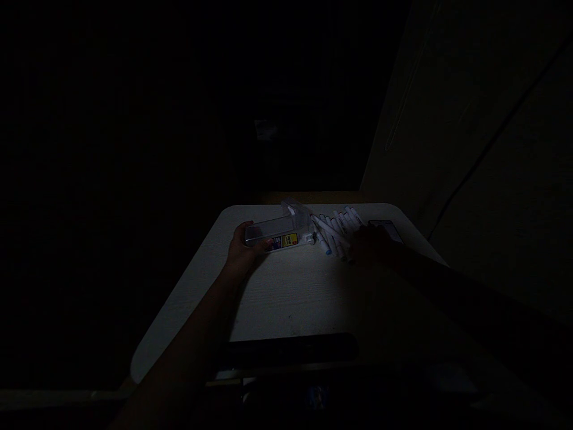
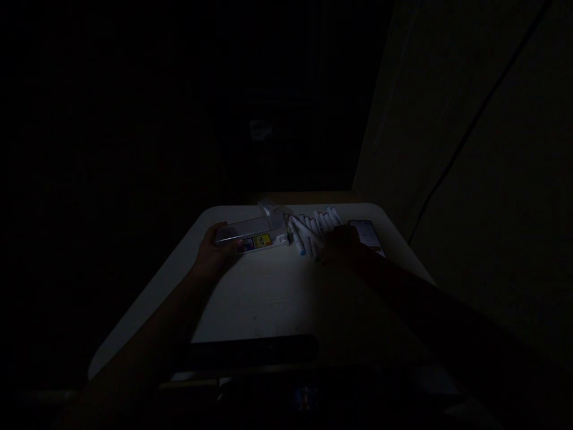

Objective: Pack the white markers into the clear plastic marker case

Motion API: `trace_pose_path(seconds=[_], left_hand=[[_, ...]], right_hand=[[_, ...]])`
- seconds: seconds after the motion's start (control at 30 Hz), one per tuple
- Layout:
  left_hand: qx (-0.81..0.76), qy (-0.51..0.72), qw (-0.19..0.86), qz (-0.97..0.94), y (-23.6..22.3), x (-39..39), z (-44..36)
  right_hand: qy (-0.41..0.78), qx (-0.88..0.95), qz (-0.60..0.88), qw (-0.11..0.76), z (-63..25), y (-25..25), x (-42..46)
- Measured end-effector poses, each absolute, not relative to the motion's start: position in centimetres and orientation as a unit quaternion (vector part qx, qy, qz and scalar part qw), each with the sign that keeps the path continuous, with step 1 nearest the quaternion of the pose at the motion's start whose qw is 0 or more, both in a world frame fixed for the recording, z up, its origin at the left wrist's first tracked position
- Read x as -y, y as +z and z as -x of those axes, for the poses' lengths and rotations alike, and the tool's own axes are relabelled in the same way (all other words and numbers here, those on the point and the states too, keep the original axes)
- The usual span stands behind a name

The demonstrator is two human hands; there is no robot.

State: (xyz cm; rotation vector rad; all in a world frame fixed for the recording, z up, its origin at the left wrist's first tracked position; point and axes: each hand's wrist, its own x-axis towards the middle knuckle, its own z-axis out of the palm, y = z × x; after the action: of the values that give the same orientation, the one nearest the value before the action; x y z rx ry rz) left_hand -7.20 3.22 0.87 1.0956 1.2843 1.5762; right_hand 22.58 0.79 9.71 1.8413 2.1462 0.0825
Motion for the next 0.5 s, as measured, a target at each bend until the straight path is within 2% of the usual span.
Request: trace_pose_path(seconds=[0.1,0.23,0.33,0.5], left_hand=[[-0.51,0.62,0.401,-0.442,0.9,-3.2,7.3],[-0.506,0.622,0.39,-0.453,0.8,-3.4,7.4],[-0.504,0.626,0.391,-0.449,0.5,-3.6,7.5],[-0.509,0.619,0.392,-0.452,0.3,-3.6,7.5]], right_hand=[[0.003,-0.775,-0.616,0.142,-22.3,9.6,-1.0],[0.056,-0.843,-0.534,0.0,-21.3,6.5,-1.3],[0.052,-0.845,-0.531,-0.023,-20.1,4.7,-1.2],[0.038,-0.857,-0.513,-0.038,-18.7,4.6,-1.1]])
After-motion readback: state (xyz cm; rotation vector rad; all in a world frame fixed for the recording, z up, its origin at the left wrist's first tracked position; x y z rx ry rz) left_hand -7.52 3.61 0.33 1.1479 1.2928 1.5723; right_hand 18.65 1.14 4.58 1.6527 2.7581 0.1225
